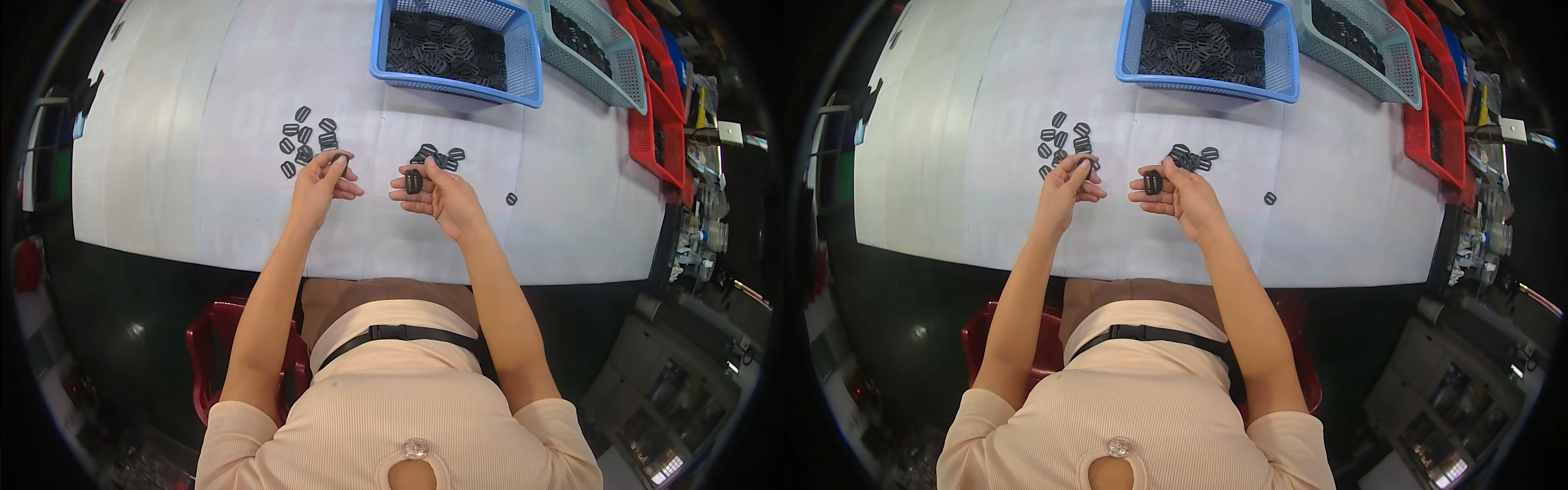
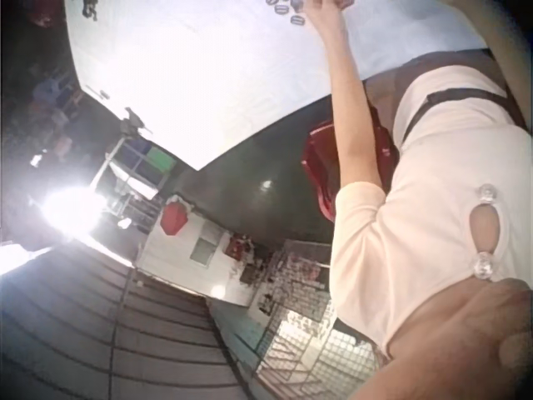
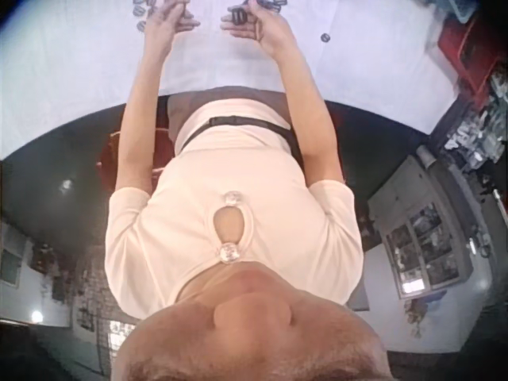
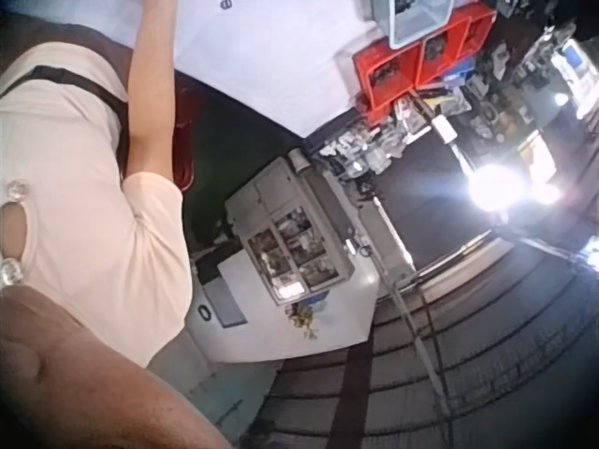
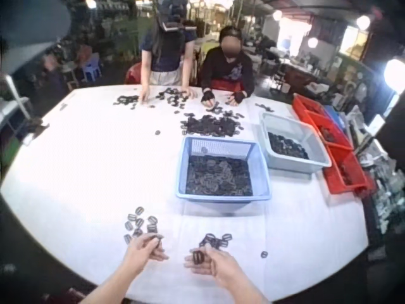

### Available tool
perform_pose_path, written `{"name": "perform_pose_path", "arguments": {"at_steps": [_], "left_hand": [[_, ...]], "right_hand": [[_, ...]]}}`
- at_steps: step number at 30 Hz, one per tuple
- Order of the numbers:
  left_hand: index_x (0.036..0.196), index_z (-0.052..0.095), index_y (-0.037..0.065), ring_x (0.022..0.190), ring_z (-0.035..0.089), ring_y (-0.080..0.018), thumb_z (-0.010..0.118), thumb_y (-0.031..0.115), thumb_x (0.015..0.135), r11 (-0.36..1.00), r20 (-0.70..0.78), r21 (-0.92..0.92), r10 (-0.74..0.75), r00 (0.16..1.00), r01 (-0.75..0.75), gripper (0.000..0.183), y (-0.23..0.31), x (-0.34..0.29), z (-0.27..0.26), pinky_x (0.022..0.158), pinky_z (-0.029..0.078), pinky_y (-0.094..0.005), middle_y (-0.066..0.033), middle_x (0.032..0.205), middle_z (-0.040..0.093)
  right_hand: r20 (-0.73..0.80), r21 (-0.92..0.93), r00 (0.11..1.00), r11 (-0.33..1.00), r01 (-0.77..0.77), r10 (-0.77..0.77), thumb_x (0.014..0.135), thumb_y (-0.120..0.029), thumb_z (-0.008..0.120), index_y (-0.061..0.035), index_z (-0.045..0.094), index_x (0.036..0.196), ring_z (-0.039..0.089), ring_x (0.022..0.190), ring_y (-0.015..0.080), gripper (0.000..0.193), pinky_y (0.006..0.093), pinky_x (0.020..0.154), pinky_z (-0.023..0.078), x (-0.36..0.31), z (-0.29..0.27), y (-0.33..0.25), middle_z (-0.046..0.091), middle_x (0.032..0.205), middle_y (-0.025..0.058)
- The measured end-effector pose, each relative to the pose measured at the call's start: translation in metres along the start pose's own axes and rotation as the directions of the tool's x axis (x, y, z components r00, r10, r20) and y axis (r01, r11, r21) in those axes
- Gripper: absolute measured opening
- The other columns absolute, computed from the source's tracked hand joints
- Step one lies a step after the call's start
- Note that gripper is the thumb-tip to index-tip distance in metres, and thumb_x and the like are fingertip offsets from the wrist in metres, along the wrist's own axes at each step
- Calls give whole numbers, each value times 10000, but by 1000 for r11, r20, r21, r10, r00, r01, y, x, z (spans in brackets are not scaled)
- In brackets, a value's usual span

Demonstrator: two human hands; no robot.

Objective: The person sorts black plastic buckles on a white table, picking them up individually and placing them in groups or into a blue plastic basket.

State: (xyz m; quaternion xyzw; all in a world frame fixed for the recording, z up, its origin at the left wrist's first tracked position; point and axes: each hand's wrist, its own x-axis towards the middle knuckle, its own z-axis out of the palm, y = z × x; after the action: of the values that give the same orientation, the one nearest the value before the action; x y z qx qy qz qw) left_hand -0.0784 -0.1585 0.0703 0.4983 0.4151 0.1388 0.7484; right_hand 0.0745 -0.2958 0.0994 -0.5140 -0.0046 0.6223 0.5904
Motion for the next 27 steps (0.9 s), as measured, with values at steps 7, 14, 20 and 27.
{"name": "perform_pose_path", "arguments": {"at_steps": [7, 14, 20, 27], "left_hand": [[859, 569, 39, 334, 320, -42, 381, 322, 910, 993, -31, -95, -71, 997, 67, 344, -9, -35, 10, 314, 245, -179, 23, 462, 397], [1161, 457, 11, 477, 539, -122, 271, 251, 939, 992, -71, -114, -64, 995, 55, 376, -23, -42, 37, 401, 401, -221, -77, 587, 545], [1096, 518, 54, 763, 573, -239, 483, 176, 842, 652, -65, 715, 421, 905, -252, 284, -33, 22, -12, 654, 451, -326, -93, 804, 594], [957, 561, 67, 866, 520, -241, 645, 191, 712, 346, -197, 938, 522, 830, 4, 287, -19, 91, -32, 689, 437, -338, -61, 945, 555]], "right_hand": [[-27, -174, 998, 983, -54, 50, 831, -390, 529, -42, 546, 875, 462, 538, 77, 352, 202, 466, 354, 7, 13, 27, 483, 631, -17], [-63, -270, 994, 960, 73, -93, 782, -214, 622, -35, 605, 875, 360, 511, 48, 202, 188, 459, 288, 19, 35, 57, 416, 577, -48], [135, 347, 991, 937, -45, -2, 847, -147, 492, -44, 525, 832, 472, 618, 107, 109, 200, 471, 341, 25, -9, 34, 472, 706, 12], [259, 162, 961, 976, -146, 101, 896, -301, 424, -58, 482, 773, 400, 519, 90, 278, 191, 422, 278, 15, -12, 25, 431, 660, 13]]}}
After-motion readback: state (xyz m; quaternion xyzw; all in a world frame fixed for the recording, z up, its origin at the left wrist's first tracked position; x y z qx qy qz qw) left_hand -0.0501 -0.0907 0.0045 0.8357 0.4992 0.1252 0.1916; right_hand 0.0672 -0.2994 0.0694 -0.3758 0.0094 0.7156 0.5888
